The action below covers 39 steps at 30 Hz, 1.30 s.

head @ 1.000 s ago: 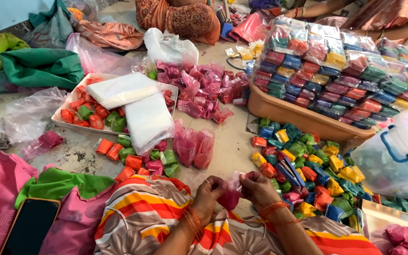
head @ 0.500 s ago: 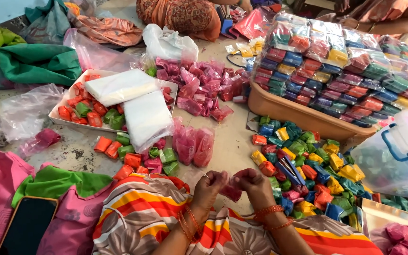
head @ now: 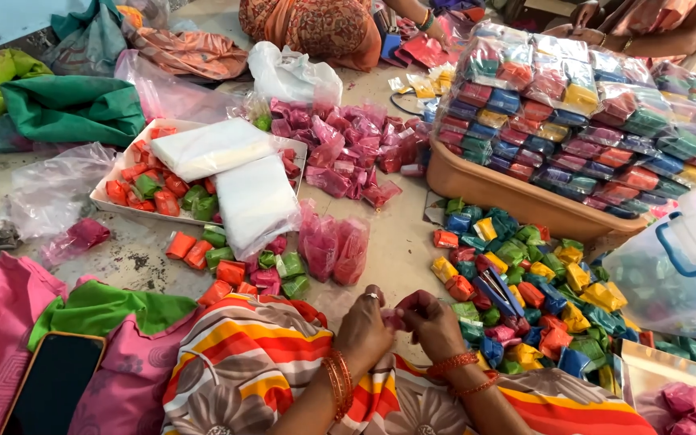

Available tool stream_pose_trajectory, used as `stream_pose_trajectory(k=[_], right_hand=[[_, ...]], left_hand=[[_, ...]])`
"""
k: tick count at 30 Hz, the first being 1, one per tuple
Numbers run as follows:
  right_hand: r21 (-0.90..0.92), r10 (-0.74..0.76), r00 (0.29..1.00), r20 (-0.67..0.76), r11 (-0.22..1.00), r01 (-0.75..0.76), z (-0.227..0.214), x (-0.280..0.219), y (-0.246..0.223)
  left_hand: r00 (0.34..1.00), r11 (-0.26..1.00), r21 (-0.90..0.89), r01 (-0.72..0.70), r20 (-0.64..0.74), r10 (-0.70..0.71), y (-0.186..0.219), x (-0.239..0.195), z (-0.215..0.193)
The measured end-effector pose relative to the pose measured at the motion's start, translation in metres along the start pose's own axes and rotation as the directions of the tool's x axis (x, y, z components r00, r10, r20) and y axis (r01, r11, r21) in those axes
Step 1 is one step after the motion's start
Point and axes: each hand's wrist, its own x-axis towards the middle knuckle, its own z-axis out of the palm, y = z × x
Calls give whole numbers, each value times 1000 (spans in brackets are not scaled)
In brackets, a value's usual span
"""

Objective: The person packs small colorful packets into larger plastic bags while sitting in an assembly area.

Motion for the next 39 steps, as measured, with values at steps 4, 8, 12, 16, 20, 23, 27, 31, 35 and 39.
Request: stream_pose_trajectory(k=[4, 8, 12, 16, 20, 23, 27, 31, 35, 39], right_hand=[[152, -33, 999, 15, 988, 30, -7, 6, 11], [-198, -124, 988, -87, 975, 105, -6, -2, -9], [-163, -238, 971, -13, 959, 233, 7, -24, -33], [-308, -133, 986, 100, 938, 157, 17, -41, -52], [-486, -354, 921, 161, 784, 386, 19, -34, -35], [-603, -376, 902, 213, 676, 424, 21, -35, -37], [-818, -227, 910, 348, 400, 413, 19, -52, -66], [-871, -137, 917, 375, 288, 399, 15, -51, -67], [-887, -161, 918, 362, 244, 392, 12, -52, -74], [-932, -17, 958, 287, 224, 284, 12, -31, -18]], left_hand=[[984, 961, 238, -140, -76, 163, -51, 22, 7], [995, 969, 229, -97, -3, 100, -32, 20, -5], [995, 987, 130, -97, 48, 92, -16, 11, -16], [991, 985, 120, -120, 72, 112, -13, 11, -14], [995, 988, 119, -101, 35, 98, -19, 10, -11], [992, 981, 150, -120, 46, 114, -25, 9, -10], [975, 929, 308, -206, 144, 169, -56, 12, 6], [966, 864, 432, -259, 93, 243, -52, 6, 10], [974, 884, 410, -226, 99, 203, -33, 5, 8], [967, 899, 359, -253, 110, 228, -38, 2, 35]])
